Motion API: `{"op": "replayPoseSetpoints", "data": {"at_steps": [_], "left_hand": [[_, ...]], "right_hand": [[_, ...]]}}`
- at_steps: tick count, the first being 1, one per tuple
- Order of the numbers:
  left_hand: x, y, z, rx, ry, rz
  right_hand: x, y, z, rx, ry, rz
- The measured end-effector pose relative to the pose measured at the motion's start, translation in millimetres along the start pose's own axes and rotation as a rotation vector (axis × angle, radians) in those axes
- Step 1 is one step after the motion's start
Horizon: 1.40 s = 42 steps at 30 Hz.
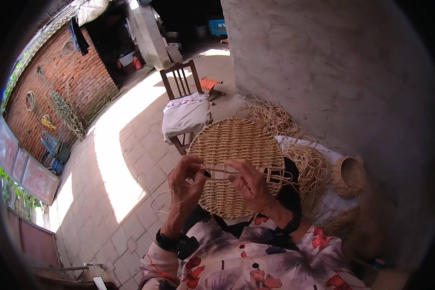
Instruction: Weave a circular straw basket base using fiber strands.
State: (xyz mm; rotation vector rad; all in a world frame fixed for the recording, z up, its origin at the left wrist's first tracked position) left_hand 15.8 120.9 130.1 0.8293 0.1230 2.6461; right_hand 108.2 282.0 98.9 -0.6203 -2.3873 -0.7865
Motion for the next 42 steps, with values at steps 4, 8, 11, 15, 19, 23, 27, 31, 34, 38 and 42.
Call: {"op": "replayPoseSetpoints", "data": {"at_steps": [4, 8, 11, 15, 19, 23, 27, 31, 34, 38, 42], "left_hand": [[2, -5, -17, -0.09, 0.025, -0.075], [11, 18, -62, 0.041, 0.123, -0.003], [6, 26, -137, 0.07, 0.163, 0.043], [-10, 3, -116, 0.153, 0.164, 0.063], [-42, 2, -116, 0.161, 0.191, 0.109], [-49, 5, -113, 0.171, 0.171, 0.164], [-39, 15, -101, 0.473, 0.074, 0.131], [-40, 3, -76, 0.287, 0.081, 0.147], [-38, -27, -36, 0.377, -0.235, -0.039], [-33, -49, -51, 0.544, -0.051, -0.313], [-33, -61, -53, 0.485, -0.153, -0.375]], "right_hand": [[-12, -20, 11, 0.023, -0.003, -0.188], [-29, 8, 47, 0.175, -0.356, -0.087], [-40, 8, 75, 0.308, -0.45, -0.086], [-48, 14, 83, 0.304, -0.469, -0.089], [-55, 7, 91, 0.32, -0.474, -0.135], [-49, 1, 88, 0.197, -0.456, -0.232], [-37, 1, 80, 0.103, -0.456, -0.265], [-28, -2, 75, 0.128, -0.454, -0.237], [-15, -11, 59, -0.079, -0.349, -0.25], [-6, -32, 40, -0.503, -0.066, -0.317], [-11, -45, 44, -0.678, 0.052, -0.338]]}}
Point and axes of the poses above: each hand's wrist, its own x-axis towards the middle knuckle, its own y-axis out of the back of the hand, z = x × y, the point moved 6 cm from there along x, towards the middle knuckle, and after that the axes turned 11 degrees about -x, right-handed, at the moved point
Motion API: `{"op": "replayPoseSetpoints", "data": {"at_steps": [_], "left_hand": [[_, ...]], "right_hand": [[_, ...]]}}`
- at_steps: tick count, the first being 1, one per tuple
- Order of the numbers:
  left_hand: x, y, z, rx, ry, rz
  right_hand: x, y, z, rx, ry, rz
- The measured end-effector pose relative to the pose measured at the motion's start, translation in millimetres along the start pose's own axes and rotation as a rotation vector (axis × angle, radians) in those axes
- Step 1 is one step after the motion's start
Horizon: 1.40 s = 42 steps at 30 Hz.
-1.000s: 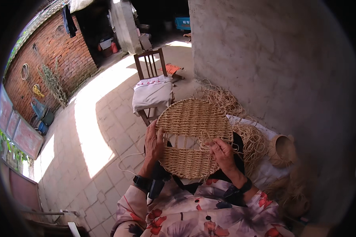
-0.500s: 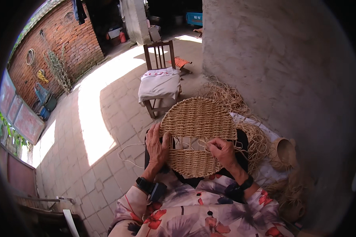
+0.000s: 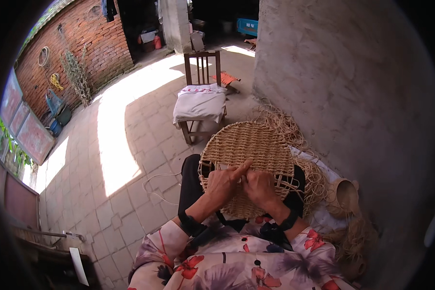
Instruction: Weave a circular straw basket base using fiber strands.
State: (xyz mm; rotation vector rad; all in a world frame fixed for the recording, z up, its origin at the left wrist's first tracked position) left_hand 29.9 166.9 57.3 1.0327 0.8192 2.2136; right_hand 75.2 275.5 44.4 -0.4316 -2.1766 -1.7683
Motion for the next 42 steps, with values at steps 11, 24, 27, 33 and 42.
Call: {"op": "replayPoseSetpoints", "data": {"at_steps": [11, 24, 27, 33, 42], "left_hand": [[-9, -24, -28, -0.107, 0.122, -0.104], [-10, -17, -35, -0.264, 0.157, 0.076], [-18, 47, -46, -0.159, 0.255, 0.476], [-37, 104, -54, -0.314, 0.37, 0.543], [-38, 58, -58, -0.681, 0.48, 0.173]], "right_hand": [[-2, -9, -1, -0.128, 0.025, -0.154], [-13, -2, 0, 0.018, -0.064, 0.084], [-14, 27, 10, 0.049, -0.078, 0.295], [25, 32, -14, 0.581, -0.036, 0.192], [11, 15, -30, 0.635, -0.131, 0.094]]}}
Point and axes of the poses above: each hand's wrist, its own x-axis towards the middle knuckle, its own y-axis out of the back of the hand, z = x × y, the point moved 6 cm from there along x, towards the middle knuckle, and after that the axes turned 11 degrees about -x, right-handed, at the moved point
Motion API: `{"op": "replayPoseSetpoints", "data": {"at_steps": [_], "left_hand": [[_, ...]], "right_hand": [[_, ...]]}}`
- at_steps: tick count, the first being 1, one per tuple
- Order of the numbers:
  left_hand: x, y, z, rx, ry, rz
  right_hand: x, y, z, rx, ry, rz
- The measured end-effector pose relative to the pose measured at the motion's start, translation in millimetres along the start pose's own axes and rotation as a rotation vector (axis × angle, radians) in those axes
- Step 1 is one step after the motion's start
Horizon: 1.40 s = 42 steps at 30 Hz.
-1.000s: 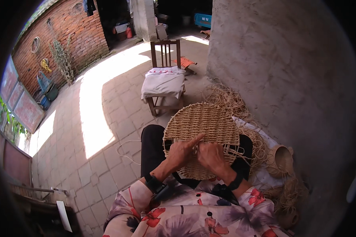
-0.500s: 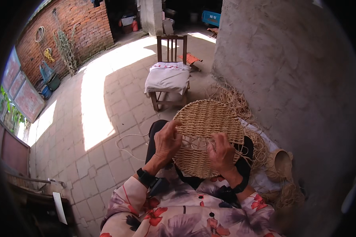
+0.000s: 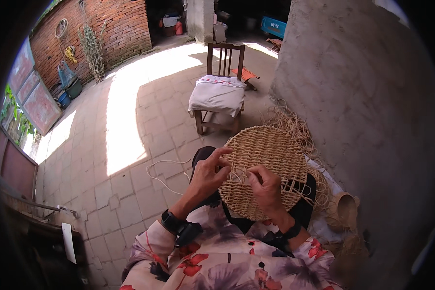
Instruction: Weave a circular straw basket base using fiber strands.
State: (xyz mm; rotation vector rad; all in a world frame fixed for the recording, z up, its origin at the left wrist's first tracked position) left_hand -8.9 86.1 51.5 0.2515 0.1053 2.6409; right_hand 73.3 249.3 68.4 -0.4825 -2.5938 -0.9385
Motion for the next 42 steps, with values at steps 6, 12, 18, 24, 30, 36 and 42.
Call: {"op": "replayPoseSetpoints", "data": {"at_steps": [6, 12, 18, 24, 30, 36, 42], "left_hand": [[13, -18, -17, 0.394, -0.184, -0.138], [17, -25, -15, 0.491, -0.174, -0.197], [4, 69, -18, 0.521, -0.249, 0.336], [-55, 323, -42, 1.103, -0.007, 0.775], [-2, 179, -31, 0.689, -0.057, 0.377], [-14, 21, -6, 0.694, -0.086, -0.125], [6, 100, -39, 0.58, -0.017, 0.017]], "right_hand": [[4, -30, 24, -0.327, 0.091, -0.07], [5, -38, 26, -0.28, 0.113, -0.041], [-27, 12, 12, -0.112, 0.009, -0.136], [-78, 43, 50, 0.009, -0.163, -0.307], [-77, 43, 48, -0.12, 0.0, -0.288], [-79, 38, 50, -0.097, 0.079, -0.289], [-82, 43, 56, -0.107, 0.108, -0.238]]}}
Point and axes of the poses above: each hand's wrist, its own x-axis towards the middle knuckle, its own y-axis out of the back of the hand, z = x × y, the point moved 6 cm from there along x, towards the middle knuckle, and after that the axes turned 11 degrees about -x, right-handed, at the moved point
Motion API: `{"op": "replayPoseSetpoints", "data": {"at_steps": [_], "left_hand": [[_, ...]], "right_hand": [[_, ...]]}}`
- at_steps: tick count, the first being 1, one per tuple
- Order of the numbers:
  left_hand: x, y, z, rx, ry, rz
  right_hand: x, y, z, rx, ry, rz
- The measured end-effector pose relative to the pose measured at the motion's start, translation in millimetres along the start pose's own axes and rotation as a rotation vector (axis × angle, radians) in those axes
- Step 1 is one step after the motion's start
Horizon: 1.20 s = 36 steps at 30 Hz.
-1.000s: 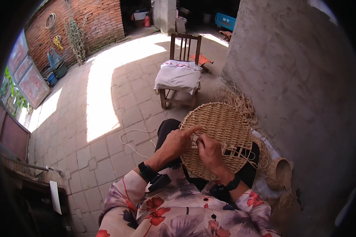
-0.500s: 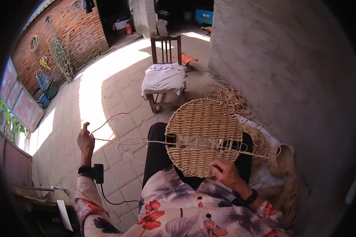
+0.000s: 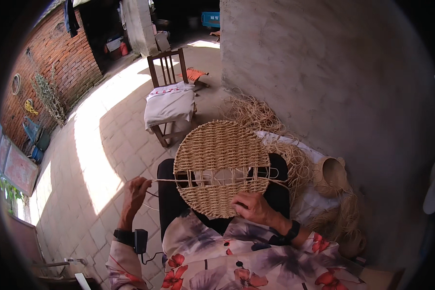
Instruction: Weave a circular straw basket base using fiber strands.
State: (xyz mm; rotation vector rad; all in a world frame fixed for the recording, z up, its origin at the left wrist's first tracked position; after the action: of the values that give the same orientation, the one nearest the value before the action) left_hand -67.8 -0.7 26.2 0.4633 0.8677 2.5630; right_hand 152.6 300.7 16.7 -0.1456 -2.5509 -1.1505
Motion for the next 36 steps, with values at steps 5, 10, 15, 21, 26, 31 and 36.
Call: {"op": "replayPoseSetpoints", "data": {"at_steps": [5, 10, 15, 21, 26, 31, 36], "left_hand": [[-81, 259, -203, 0.492, 0.25, 0.595], [-76, 273, -206, 0.588, 0.492, 0.497], [-16, 22, -21, -0.327, 0.234, 0.1], [-22, -56, 60, -0.214, -0.054, -0.071], [-18, -58, 50, -0.315, 0.086, -0.074], [-19, -63, 52, -0.334, 0.106, -0.058], [-19, -64, 44, -0.294, 0.041, -0.024]], "right_hand": [[3, -4, -1, 0.064, 0.07, 0.009], [0, -3, 3, 0.038, 0.057, -0.012], [-16, 8, 9, 0.114, -0.039, -0.126], [-81, 46, 73, 0.578, -0.883, 0.132], [-57, 38, 91, 0.931, -0.939, 0.293], [-55, 32, 100, 0.89, -0.929, 0.402], [-53, 36, 97, 0.898, -0.938, 0.418]]}}
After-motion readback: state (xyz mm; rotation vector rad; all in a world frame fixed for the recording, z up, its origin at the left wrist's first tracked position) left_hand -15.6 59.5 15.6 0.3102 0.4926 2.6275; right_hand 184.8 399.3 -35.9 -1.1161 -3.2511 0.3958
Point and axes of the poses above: each hand's wrist, its own x-axis towards the middle knuckle, its own y-axis out of the back of the hand, z = x × y, the point moved 6 cm from there along x, towards the middle knuckle, and after that the axes turned 11 degrees about -x, right-handed, at the moved point
